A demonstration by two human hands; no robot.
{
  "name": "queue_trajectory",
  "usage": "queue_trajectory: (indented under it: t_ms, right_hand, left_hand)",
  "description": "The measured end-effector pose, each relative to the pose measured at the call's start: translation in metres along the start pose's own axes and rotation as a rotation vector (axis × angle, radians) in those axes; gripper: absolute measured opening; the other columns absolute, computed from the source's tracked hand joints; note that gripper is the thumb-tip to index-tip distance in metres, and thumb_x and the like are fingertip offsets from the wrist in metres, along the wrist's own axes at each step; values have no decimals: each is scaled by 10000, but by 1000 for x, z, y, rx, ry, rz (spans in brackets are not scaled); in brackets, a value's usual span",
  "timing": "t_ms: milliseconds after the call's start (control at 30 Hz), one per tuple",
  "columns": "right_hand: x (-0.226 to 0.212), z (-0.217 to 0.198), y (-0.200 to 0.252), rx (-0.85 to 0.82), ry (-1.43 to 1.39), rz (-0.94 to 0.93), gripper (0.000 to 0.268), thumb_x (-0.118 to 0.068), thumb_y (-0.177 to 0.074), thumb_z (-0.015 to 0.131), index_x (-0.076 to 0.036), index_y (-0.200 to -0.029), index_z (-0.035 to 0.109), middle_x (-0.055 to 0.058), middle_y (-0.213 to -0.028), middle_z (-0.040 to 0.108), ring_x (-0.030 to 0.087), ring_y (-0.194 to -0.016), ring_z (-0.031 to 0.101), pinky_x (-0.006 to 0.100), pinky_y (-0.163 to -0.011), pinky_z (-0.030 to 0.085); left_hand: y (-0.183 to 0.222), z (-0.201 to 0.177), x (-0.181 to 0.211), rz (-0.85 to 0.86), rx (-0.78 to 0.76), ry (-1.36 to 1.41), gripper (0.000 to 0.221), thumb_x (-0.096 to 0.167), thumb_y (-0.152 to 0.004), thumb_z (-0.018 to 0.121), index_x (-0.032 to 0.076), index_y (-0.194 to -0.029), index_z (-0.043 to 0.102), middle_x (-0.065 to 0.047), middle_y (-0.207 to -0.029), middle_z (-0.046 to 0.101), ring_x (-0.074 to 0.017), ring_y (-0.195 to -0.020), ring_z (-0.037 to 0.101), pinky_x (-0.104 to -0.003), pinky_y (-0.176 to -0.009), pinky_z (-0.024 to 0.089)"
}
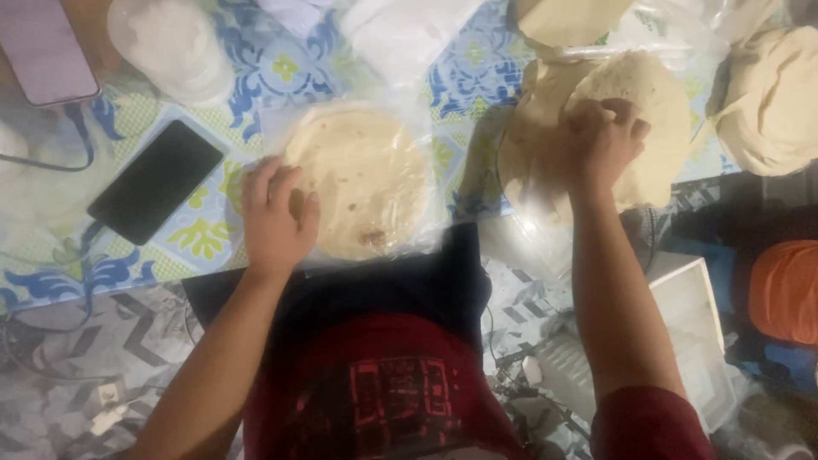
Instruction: The person places tortillas into plastic bags by hand and stacks them on a table.
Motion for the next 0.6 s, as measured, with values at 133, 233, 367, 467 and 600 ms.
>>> queue_trajectory:
  t_ms: [133, 233, 367, 467, 600]
  right_hand:
    - [-3, -5, 2, -10, -9, 14, 123, -277, -914, 728, -180, -946, 795, 35, -1241, 611, 368, -1139, 503, 515, -939, 418]
    - [23, 12, -3, 6, 44, 48, 158, -244, -948, 711, -105, -988, 774, 122, -1261, 601, 410, -1111, 528, 533, -925, 441]
    - [118, -7, 26, 353, -437, 333, 484, -288, -898, 792, -26, -1287, 677, 179, -1312, 633, 357, -1243, 614, 515, -1087, 494]
    - [179, 11, 92, 417, -967, 980, 963, -469, -753, 770, -82, -1470, 256, 219, -1429, 499, 379, -1246, 624, 509, -994, 562]
    - [135, 51, 132, -8, -1600, 1210, 1047, -697, -753, 657, -169, -1543, 215, 180, -1560, 381, 388, -1384, 488, 579, -1102, 438]
  left_hand:
    - [-2, 0, 3, -2, -14, -14, 402, 163, -946, 741, 47, -1308, 610, -211, -1448, 508, -459, -1369, 478, -566, -1178, 394]
    - [-2, 0, 4, 11, -10, -24, 393, 159, -946, 739, 47, -1301, 614, -207, -1448, 509, -457, -1373, 480, -566, -1181, 394]
    - [-1, -1, 4, -1, 2, -2, 380, 153, -958, 734, 44, -1302, 614, -202, -1456, 513, -451, -1365, 496, -556, -1170, 414]
    - [-2, -1, 1, -12, 14, 14, 386, 156, -958, 737, 41, -1304, 609, -200, -1450, 517, -447, -1350, 505, -550, -1153, 426]
    - [-2, 0, 3, 4, -2, 25, 390, 161, -952, 742, 39, -1298, 607, -203, -1432, 520, -445, -1333, 508, -548, -1138, 429]
Point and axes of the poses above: each hand's wrist, its own y-axis away from the middle knuckle, its own z-axis out of the palm, x = y × z, the point moved 7 cm from there along -y, towards the middle knuckle
